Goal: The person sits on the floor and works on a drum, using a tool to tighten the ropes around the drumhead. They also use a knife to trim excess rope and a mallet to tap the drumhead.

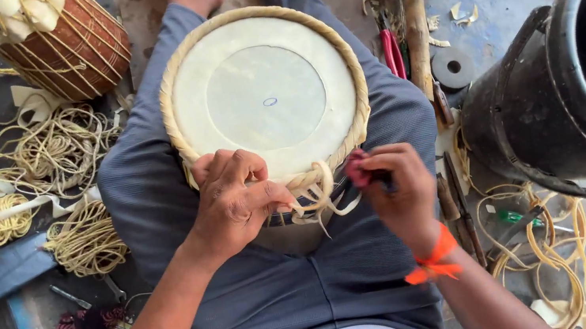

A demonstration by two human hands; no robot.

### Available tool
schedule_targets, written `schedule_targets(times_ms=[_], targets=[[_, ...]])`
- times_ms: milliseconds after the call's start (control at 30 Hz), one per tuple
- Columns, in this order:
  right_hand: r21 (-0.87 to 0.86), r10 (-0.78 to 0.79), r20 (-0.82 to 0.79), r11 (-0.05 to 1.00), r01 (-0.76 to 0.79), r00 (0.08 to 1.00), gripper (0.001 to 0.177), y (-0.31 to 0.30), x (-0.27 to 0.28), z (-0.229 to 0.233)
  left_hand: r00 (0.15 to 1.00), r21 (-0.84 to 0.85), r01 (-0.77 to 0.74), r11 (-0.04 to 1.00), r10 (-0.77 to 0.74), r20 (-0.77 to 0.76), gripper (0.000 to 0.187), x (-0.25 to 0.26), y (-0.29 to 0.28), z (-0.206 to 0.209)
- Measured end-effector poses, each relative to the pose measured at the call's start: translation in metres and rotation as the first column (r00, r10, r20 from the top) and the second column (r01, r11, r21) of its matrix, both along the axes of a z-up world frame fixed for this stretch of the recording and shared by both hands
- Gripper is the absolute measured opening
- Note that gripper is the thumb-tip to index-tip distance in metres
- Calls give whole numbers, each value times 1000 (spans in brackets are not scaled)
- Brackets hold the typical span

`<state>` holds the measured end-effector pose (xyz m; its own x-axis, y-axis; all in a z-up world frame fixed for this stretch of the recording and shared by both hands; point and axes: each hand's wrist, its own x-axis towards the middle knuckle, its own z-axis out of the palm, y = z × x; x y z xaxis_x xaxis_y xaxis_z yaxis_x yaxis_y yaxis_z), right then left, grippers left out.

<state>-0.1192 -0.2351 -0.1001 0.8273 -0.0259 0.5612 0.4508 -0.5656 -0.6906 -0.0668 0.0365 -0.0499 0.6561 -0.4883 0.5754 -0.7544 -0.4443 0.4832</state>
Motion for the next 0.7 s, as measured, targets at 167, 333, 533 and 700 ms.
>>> schedule_targets(times_ms=[167, 333, 533, 700], targets=[[-207, 195, 270, 968, -141, 943, 38, 12, 24, -7, 998, 9, -56, 998, 55, 34, 19, 0, -4, -2], [-292, 373, 339, 914, -281, 863, 30, 9, 33, 7, 997, 42, -73, 996, 74, -35, 36, 2, -4, -5], [-309, 474, 381, 874, -374, 794, 26, 14, 41, 23, 993, 59, -112, 992, 115, -41, 33, 5, -6, -7], [-300, 609, 304, 791, -533, 733, 27, 33, 23, 23, 993, 3, -70, 998, 70, -90, 35, 32, 6, -1]])
